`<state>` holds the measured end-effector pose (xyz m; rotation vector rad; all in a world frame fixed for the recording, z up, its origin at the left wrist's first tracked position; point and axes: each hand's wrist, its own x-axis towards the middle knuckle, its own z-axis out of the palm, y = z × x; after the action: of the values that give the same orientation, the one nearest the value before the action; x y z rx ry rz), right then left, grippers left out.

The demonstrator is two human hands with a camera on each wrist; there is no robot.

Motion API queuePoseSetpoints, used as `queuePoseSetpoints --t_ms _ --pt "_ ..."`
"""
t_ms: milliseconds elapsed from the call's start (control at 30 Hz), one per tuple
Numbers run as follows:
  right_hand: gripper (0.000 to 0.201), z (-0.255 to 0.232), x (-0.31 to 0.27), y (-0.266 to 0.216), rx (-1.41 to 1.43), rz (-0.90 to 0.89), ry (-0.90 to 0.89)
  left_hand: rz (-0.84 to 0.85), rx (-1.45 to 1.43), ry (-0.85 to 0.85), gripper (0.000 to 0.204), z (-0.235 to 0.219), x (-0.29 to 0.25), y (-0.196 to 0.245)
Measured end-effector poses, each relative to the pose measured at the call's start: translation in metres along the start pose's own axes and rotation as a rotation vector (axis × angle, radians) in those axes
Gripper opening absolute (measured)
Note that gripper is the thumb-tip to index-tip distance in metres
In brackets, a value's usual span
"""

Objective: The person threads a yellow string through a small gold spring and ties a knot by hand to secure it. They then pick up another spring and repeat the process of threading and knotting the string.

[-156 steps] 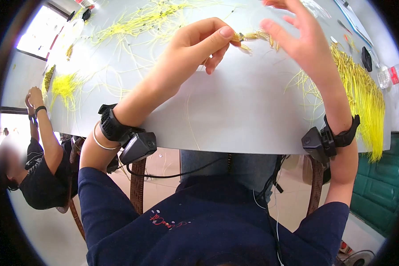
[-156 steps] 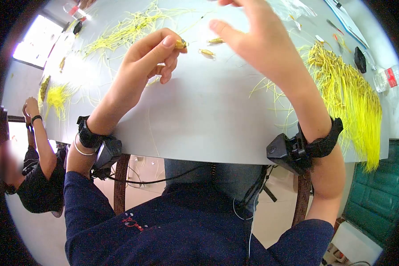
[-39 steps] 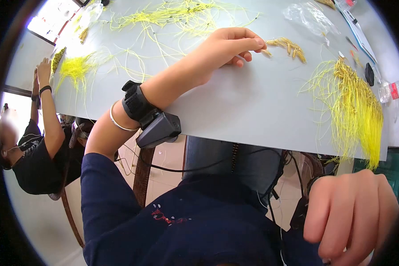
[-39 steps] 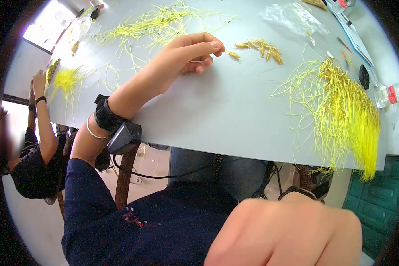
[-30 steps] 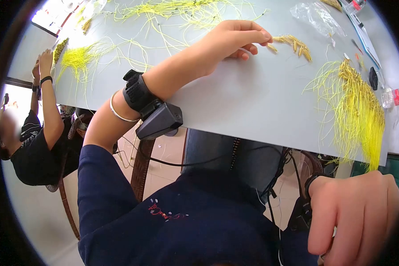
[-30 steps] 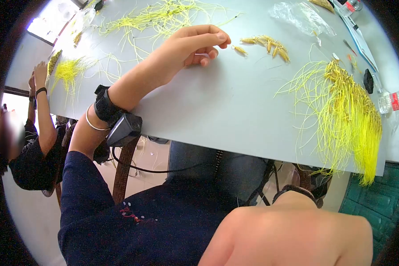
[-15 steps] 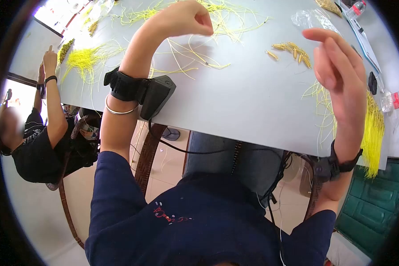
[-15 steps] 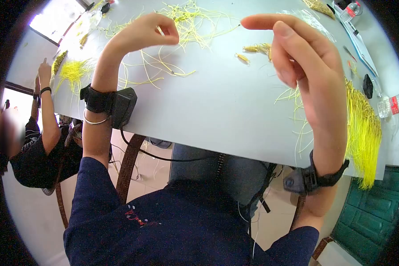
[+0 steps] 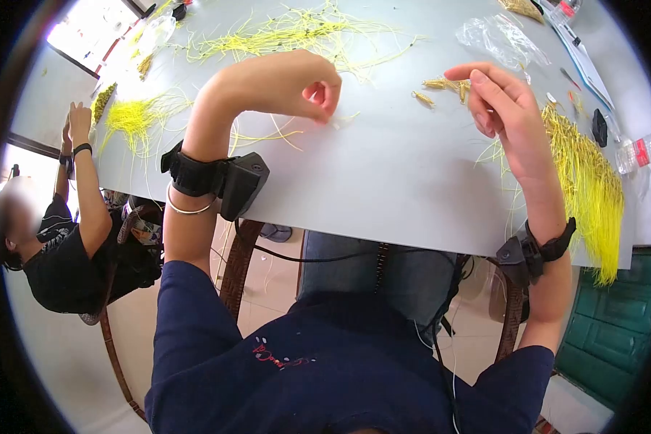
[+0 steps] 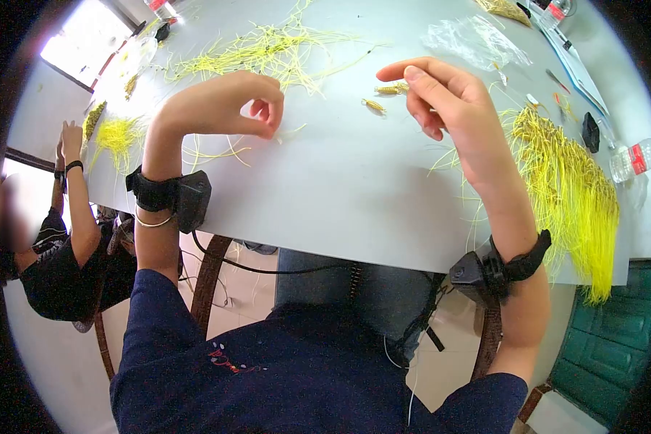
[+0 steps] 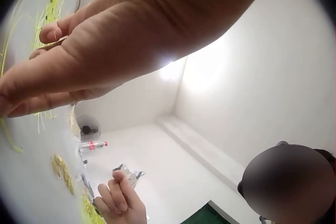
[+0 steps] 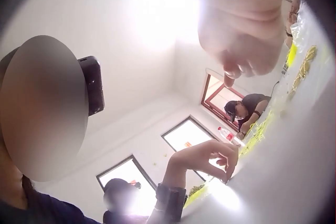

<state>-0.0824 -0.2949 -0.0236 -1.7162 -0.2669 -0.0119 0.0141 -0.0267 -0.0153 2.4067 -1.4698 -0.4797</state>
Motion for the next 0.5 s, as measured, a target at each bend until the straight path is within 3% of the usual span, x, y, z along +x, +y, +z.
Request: queuePoseSetpoints --t_ms 33,67,167,267,500 --pt "0.027 0.001 -0.001 0.001 -0.003 0.001 0.000 0.095 -0.016 0.141 0.009 0.000 0.002 0.004" --pt "0.027 0.004 -0.002 0.002 -0.029 0.030 -0.033 0.096 -0.017 0.143 0.009 0.000 0.005 0.009" --pt "0.026 0.014 -0.002 0.010 -0.052 0.091 -0.107 0.048 -0.110 0.460 0.010 0.004 0.019 0.025" --pt "0.024 0.015 -0.001 0.017 -0.007 0.125 -0.132 0.077 -0.223 0.495 0.010 0.016 0.028 0.027" --pt "0.020 0.017 0.001 0.021 0.139 0.116 -0.001 0.022 -0.332 0.531 0.013 0.039 0.040 0.042"
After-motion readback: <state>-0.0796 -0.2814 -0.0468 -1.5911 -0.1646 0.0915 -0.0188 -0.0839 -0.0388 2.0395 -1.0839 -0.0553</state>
